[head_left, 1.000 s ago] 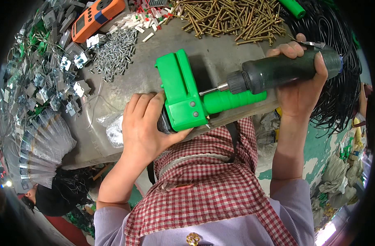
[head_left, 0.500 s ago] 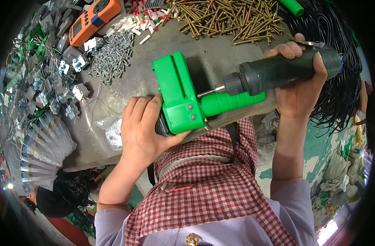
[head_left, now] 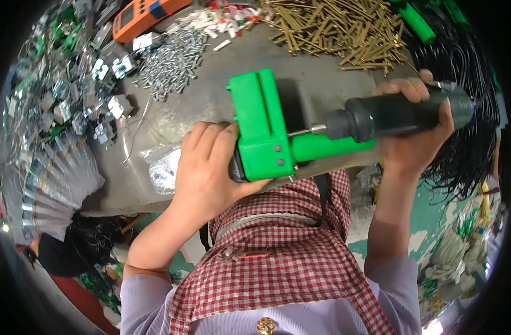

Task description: Assembling electronic components by soldering wires to a circuit board and securing them inside a green plastic housing with screws.

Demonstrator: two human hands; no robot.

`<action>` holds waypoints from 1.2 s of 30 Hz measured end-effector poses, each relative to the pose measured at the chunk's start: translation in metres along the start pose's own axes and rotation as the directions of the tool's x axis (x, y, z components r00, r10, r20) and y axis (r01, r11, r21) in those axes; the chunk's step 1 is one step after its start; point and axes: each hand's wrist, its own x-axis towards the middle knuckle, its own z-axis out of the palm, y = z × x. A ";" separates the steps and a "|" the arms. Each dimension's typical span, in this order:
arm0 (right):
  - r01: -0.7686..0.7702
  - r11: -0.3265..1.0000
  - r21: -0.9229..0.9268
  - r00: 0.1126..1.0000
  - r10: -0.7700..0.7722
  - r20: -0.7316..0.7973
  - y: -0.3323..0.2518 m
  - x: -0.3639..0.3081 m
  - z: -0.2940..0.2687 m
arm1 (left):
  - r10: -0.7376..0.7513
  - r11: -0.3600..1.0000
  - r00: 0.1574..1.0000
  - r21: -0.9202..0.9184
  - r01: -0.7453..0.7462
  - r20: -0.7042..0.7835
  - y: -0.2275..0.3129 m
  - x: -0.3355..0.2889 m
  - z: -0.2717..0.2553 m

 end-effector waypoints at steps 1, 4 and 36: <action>0.011 1.000 0.021 1.000 -0.012 0.015 0.000 0.000 0.000 | 0.032 0.999 0.999 -0.017 -0.033 -0.017 -0.001 0.000 0.001; 0.020 1.000 0.002 1.000 -0.020 -0.016 0.004 -0.001 0.002 | -0.005 0.999 1.000 -0.052 0.003 -0.028 -0.001 -0.002 0.000; 0.040 0.990 -0.135 0.997 -0.048 -0.060 -0.015 -0.012 0.015 | -0.063 0.918 0.900 -0.328 0.222 0.432 -0.035 0.016 -0.033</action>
